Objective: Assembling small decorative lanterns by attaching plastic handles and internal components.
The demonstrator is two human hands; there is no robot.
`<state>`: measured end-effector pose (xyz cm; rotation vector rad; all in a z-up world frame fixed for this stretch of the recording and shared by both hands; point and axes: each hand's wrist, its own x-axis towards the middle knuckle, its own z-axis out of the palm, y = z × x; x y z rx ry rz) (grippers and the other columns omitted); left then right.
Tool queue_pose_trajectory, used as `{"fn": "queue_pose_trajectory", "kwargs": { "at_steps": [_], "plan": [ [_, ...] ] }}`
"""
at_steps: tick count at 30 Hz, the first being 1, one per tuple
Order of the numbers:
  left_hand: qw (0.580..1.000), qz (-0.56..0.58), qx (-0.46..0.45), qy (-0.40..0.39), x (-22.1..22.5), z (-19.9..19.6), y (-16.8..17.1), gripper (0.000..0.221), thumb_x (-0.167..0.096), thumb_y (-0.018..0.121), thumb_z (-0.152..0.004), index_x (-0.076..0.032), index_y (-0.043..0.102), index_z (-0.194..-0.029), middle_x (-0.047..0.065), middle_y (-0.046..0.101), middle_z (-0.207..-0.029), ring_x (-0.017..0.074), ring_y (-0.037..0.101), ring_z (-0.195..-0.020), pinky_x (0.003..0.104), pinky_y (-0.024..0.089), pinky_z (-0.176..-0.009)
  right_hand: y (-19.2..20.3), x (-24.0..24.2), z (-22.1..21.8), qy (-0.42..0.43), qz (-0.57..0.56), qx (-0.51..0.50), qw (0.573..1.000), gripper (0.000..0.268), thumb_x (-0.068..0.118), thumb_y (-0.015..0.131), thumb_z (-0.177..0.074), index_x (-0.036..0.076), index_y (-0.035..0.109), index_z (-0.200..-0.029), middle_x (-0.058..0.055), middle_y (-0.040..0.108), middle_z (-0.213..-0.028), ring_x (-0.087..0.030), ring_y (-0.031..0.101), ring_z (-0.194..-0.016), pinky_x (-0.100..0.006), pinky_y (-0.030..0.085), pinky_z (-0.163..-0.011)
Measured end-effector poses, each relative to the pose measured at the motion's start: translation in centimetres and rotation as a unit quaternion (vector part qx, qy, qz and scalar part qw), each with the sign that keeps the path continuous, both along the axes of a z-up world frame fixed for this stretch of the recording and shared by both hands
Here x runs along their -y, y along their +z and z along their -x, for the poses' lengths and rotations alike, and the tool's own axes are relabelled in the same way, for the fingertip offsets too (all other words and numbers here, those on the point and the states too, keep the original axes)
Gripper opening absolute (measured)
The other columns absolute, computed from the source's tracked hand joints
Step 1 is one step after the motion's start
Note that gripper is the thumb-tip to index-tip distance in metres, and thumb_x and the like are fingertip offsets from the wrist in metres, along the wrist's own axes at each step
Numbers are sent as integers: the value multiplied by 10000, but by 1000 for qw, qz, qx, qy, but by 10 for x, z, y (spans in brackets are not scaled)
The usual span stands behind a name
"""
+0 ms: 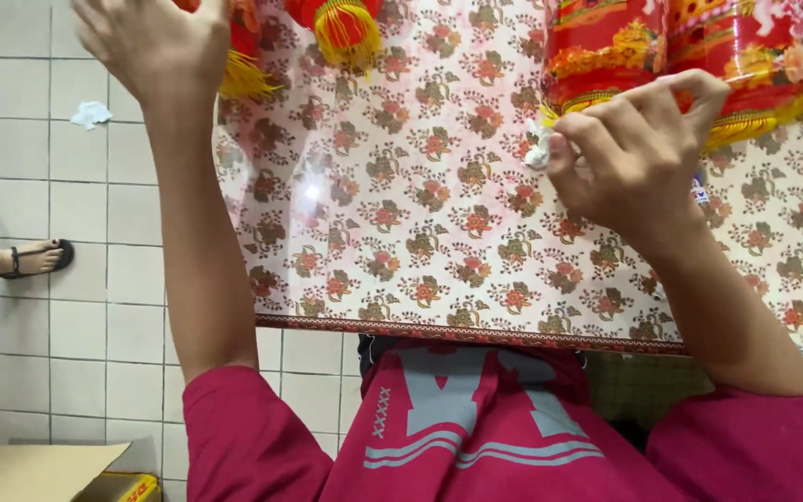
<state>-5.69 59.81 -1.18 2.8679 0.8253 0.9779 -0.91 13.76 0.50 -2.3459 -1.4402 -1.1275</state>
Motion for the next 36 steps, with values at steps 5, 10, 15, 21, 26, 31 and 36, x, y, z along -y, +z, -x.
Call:
{"fn": "queue_pose_trajectory", "kwargs": {
  "at_steps": [5,10,15,21,26,31,36],
  "plan": [
    [991,125,-29,-32,14,-15,-9,650,-540,842,-915,-52,583,-1258,172,618,-1159,337,672,-1001,456,590,-796,17,-40,1,9,12,1,1000,104,282,747,-1018,201,809,-998,39,749,-847,-149,646,-827,-401,368,-994],
    [986,157,-58,-18,64,-17,-5,722,-637,710,-882,-115,507,-1338,98,595,-1087,164,624,-819,260,596,-595,10,-80,-15,28,22,-45,998,242,320,745,-1016,134,721,-1169,-69,726,-1135,-208,655,-929,-414,447,-895],
    [966,214,-89,-113,107,-11,1,676,-528,752,-891,-255,427,-1418,124,619,-1114,205,646,-825,295,610,-599,1,-104,-32,-60,96,-108,988,638,413,735,-982,201,503,-1536,-165,381,-1480,-345,455,-1290,-559,552,-929],
    [942,248,-121,-189,122,8,13,738,-551,709,-915,-256,369,-1499,133,610,-1168,229,684,-875,301,643,-625,-13,-101,-43,-130,144,-135,972,580,508,635,-1029,209,572,-1522,-168,394,-1544,-413,420,-1320,-666,377,-1003],
    [932,271,-63,-234,104,31,43,655,-525,625,-895,-252,410,-1451,125,733,-1152,221,770,-842,282,656,-597,-18,-97,-44,-121,128,-160,971,532,467,623,-1064,155,606,-1494,-184,366,-1572,-449,374,-1359,-752,284,-1036],
    [845,361,77,-386,92,61,89,545,-380,590,-894,-125,423,-1347,252,720,-1187,353,820,-1015,331,741,-667,-14,-102,-42,-130,110,-153,973,664,436,710,-968,151,473,-1519,-157,425,-1560,-428,431,-1343,-702,337,-1045],
    [764,440,77,-466,85,87,109,686,-504,522,-870,-12,436,-1338,178,589,-1147,301,682,-1083,345,606,-834,-16,-110,-38,-167,64,-230,957,953,603,778,-977,58,236,-1540,-170,379,-1563,-420,387,-1400,-723,251,-1126]
  ]
}}
